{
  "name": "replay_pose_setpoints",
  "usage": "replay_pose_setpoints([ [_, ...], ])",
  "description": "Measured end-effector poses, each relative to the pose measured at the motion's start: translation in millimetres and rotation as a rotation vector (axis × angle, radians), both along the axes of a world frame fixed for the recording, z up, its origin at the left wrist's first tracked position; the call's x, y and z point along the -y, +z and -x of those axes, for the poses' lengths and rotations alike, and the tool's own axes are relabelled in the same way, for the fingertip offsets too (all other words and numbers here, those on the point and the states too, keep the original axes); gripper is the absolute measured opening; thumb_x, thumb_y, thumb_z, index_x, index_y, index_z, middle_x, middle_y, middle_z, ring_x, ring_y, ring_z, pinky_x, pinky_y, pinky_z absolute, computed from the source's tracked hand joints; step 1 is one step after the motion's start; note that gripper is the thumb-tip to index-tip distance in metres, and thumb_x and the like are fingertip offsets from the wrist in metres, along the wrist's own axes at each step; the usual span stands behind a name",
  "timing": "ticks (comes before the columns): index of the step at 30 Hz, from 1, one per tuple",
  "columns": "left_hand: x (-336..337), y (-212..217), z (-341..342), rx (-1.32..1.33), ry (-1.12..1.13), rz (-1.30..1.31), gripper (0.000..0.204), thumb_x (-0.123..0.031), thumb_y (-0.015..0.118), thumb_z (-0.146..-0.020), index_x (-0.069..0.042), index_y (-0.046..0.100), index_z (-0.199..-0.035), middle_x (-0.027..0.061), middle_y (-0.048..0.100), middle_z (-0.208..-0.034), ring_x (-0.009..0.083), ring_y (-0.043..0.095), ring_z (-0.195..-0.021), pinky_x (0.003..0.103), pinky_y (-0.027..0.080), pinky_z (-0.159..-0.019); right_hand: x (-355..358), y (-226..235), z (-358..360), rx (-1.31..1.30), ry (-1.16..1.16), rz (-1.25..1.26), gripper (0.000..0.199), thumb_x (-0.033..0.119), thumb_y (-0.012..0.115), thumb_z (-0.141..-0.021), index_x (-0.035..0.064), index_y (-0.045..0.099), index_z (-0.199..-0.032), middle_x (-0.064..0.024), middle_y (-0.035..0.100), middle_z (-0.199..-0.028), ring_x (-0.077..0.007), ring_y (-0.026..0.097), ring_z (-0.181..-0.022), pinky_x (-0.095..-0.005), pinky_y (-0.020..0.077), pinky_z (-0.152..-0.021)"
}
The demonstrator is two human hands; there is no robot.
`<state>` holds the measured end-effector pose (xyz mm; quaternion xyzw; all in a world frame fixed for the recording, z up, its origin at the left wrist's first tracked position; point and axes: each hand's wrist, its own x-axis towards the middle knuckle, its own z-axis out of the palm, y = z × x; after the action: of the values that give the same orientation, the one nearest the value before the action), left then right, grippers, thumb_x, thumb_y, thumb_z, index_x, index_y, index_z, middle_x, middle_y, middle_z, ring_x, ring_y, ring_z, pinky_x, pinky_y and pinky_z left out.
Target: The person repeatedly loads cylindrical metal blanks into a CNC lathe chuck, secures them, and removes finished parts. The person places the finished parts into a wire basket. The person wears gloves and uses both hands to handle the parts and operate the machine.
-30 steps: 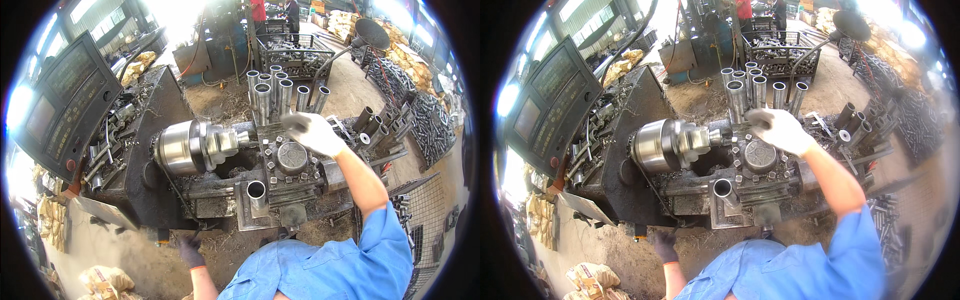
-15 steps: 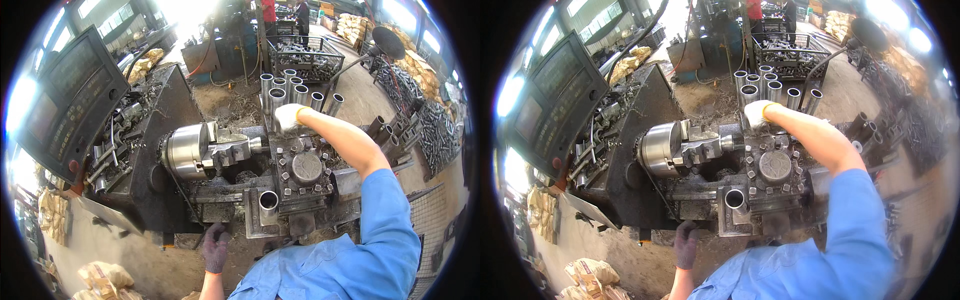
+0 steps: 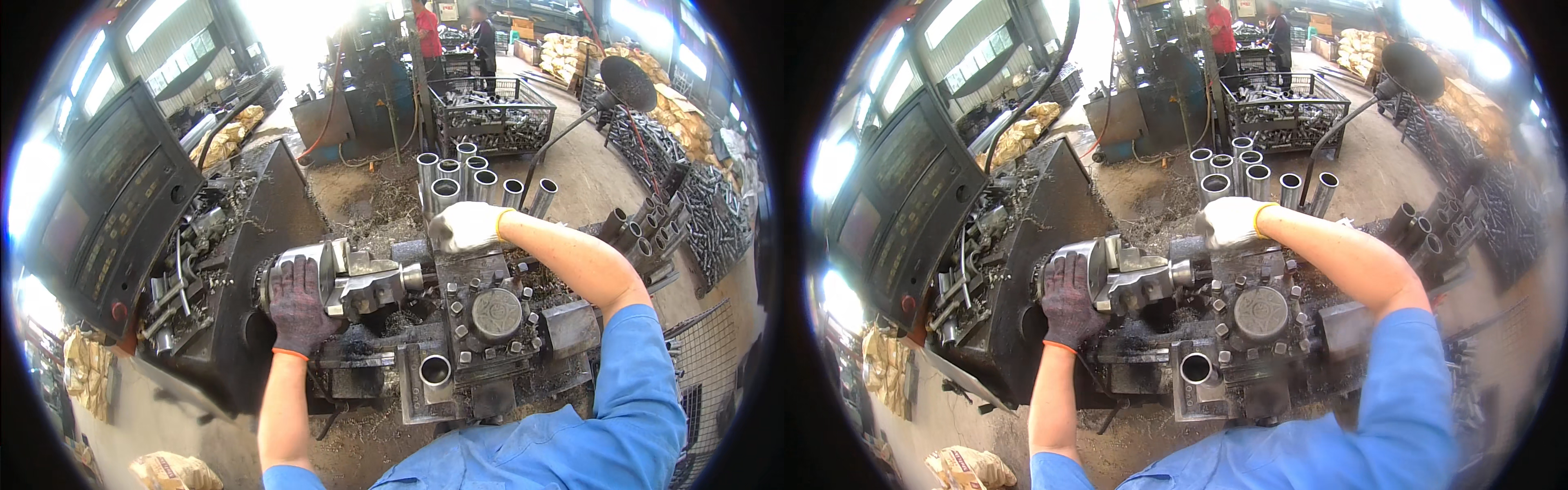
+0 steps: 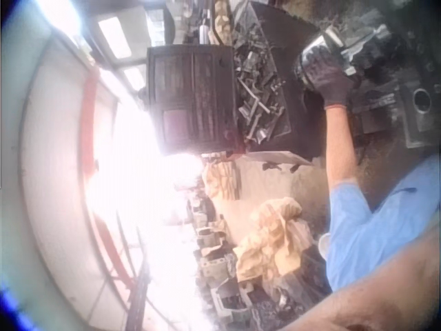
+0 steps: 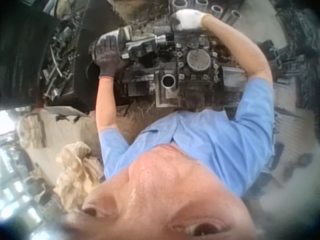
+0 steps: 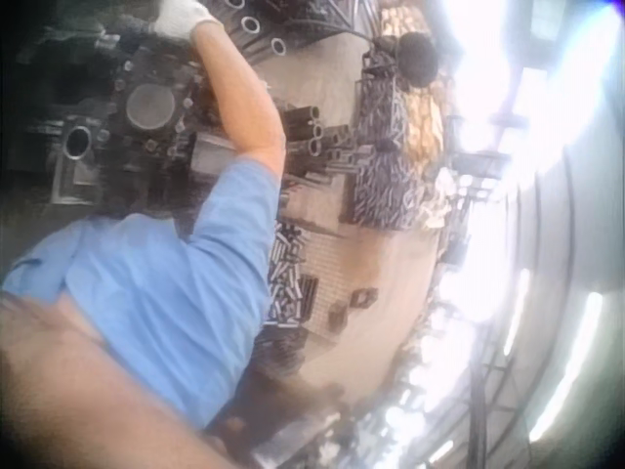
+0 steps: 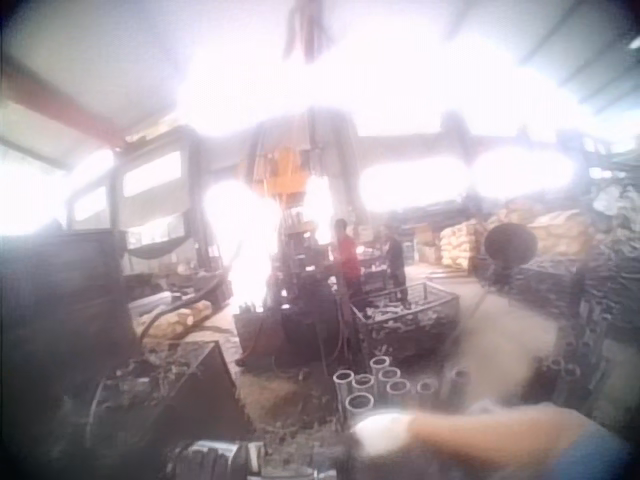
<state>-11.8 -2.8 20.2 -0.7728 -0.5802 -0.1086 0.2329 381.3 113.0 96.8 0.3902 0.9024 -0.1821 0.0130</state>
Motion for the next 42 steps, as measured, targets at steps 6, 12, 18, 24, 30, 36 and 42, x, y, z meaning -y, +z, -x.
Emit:
replay_pose_setpoints([
  [6,-46,92,-27,0.007,0.021,0.548,0.112,-0.051,0.093,-0.06,-0.008,0.049,-0.154,0.023,0.05,-0.157,0.0399,0.048,-0.147,0.051,0.039,-0.124,-23,-50,54,0.077,-0.028,0.38,0.055,0.037,0.081,-0.079,-0.0023,0.077,-0.117,-0.0206,0.078,-0.115,-0.0306,0.075,-0.101,-0.0418,0.0606,-0.084],
  [12,58,28,-45,0.636,-0.096,0.131,0.082,-0.017,0.082,-0.08,-0.007,0.05,-0.155,0.022,0.061,-0.145,0.0341,0.059,-0.138,0.044,0.052,-0.113,-26,-107,95,0.092,0.073,0.326,0.042,0.036,0.088,-0.068,0.0036,0.079,-0.094,-0.0151,0.078,-0.09,-0.0296,0.074,-0.083,-0.0437,0.0575,-0.073],
  [18,184,-83,-144,1.225,-0.402,0.574,0.093,-0.012,0.089,-0.083,-0.003,0.04,-0.161,0.0206,0.055,-0.153,0.0348,0.054,-0.143,0.044,0.046,-0.118,-34,-110,86,-0.026,-0.006,0.541,0.04,0.034,0.092,-0.075,-0.0005,0.08,-0.092,-0.0114,0.078,-0.085,-0.0212,0.074,-0.07,-0.035,0.0602,-0.061],
  [24,154,-96,-165,1.253,-0.218,0.661,0.064,-0.019,0.089,-0.083,-0.006,0.055,-0.136,0.011,0.071,-0.12,0.0267,0.071,-0.111,0.04,0.058,-0.096,-44,-104,83,0.012,-0.018,0.667,0.055,0.026,0.093,-0.076,0.0023,0.072,-0.12,-0.0097,0.077,-0.097,-0.0198,0.073,-0.082,-0.0358,0.0627,-0.068],
  [30,134,-27,-120,1.55,-0.395,-0.136,0.059,0.002,0.089,-0.08,-0.004,0.059,-0.131,0.0155,0.066,-0.129,0.0276,0.07,-0.114,0.037,0.061,-0.098,-40,-112,86,0.001,-0.014,0.486,0.056,0.032,0.093,-0.074,0.0024,0.074,-0.118,-0.008,0.076,-0.091,-0.0168,0.07,-0.077,-0.0347,0.0586,-0.064],
  [36,68,30,-104,1.198,0.082,0.246,0.047,-0.004,0.08,-0.087,-0.006,0.061,-0.13,0.0076,0.075,-0.113,0.0198,0.071,-0.106,0.038,0.058,-0.091,-34,-99,65,-0.091,0.079,0.39,0.048,0.032,0.089,-0.075,0.0041,0.076,-0.113,-0.0101,0.079,-0.094,-0.0191,0.072,-0.075,-0.0355,0.0577,-0.066],
  [42,140,-33,-137,1.74,-0.313,0.407,0.037,-0.003,0.073,-0.091,-0.003,0.06,-0.125,0.0093,0.066,-0.107,0.0225,0.064,-0.096,0.042,0.058,-0.092,-31,-77,67,0.241,0.041,0.55,0.054,0.05,0.087,-0.075,0.0041,0.081,-0.101,-0.0133,0.079,-0.096,-0.0241,0.073,-0.085,-0.0411,0.0574,-0.074],
])
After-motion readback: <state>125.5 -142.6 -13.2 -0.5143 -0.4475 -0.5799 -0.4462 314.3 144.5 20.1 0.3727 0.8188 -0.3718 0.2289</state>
